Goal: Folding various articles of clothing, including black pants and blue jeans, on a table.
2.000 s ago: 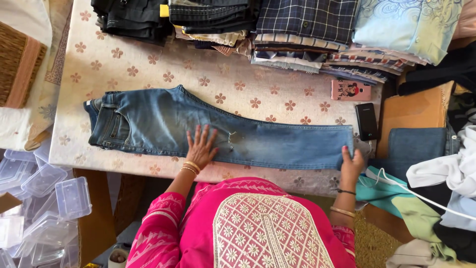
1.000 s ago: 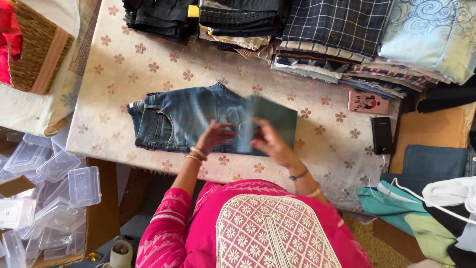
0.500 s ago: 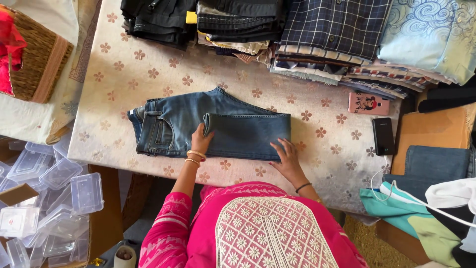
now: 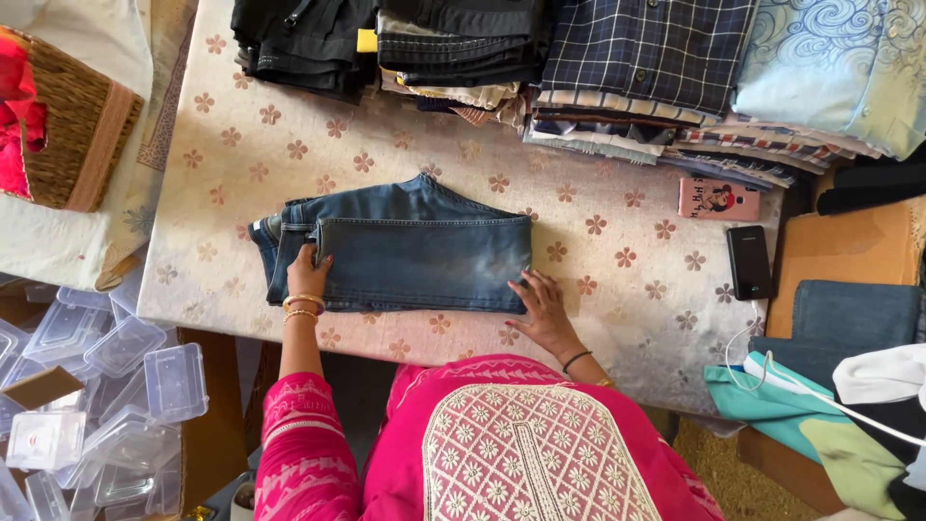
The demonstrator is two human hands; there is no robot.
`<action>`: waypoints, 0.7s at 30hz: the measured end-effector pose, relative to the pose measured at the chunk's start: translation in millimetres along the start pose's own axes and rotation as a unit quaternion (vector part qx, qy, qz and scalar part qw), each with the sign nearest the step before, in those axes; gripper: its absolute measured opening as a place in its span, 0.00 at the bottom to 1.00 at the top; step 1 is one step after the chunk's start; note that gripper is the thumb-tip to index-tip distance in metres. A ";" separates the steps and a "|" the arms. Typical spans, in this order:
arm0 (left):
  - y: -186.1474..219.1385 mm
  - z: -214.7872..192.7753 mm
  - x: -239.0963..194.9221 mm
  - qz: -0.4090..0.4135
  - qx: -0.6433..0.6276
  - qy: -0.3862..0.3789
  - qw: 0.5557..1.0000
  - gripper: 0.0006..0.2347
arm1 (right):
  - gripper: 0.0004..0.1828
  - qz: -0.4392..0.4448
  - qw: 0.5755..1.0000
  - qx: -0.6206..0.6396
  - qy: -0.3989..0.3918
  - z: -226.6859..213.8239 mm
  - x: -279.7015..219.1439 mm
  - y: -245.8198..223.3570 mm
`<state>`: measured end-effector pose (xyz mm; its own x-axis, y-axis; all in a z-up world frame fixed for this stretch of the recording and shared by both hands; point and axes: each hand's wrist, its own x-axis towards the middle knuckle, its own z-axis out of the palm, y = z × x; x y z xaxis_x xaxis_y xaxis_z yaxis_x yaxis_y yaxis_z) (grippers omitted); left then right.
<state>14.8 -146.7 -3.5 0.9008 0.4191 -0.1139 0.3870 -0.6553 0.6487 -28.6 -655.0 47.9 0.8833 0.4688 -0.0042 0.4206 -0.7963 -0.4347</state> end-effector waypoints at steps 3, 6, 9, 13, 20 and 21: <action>11.0 -3.8 -3.8 0.003 -0.017 0.025 1.000 0.12 | 0.50 -0.018 1.000 -0.010 0.008 4.1 2.1 -7.4; 49.4 -28.6 -14.3 -0.077 -0.020 0.047 0.996 0.12 | 0.46 -0.025 0.999 -0.016 0.013 7.4 5.1 -10.5; 27.4 -32.7 -14.7 -0.025 0.011 0.113 0.993 0.10 | 0.40 -0.039 0.999 -0.018 0.018 6.4 5.1 -8.6; 10.2 -21.4 -9.7 -0.029 0.130 0.033 0.991 0.14 | 0.40 -0.056 0.998 0.022 0.004 -7.8 9.1 -10.9; 115.4 19.5 -50.3 0.086 0.329 -0.015 0.940 0.31 | 0.33 0.007 0.998 0.033 0.043 11.2 33.4 12.4; 130.3 31.2 -58.5 0.152 0.335 -0.032 0.929 0.34 | 0.35 -0.004 0.998 0.023 0.056 5.0 45.4 12.5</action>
<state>18.7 -276.2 64.1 0.9902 0.1259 -0.0605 0.1287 -0.9906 0.0459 15.7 -641.8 37.8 0.8985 0.4279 0.0983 0.4203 -0.7734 -0.4746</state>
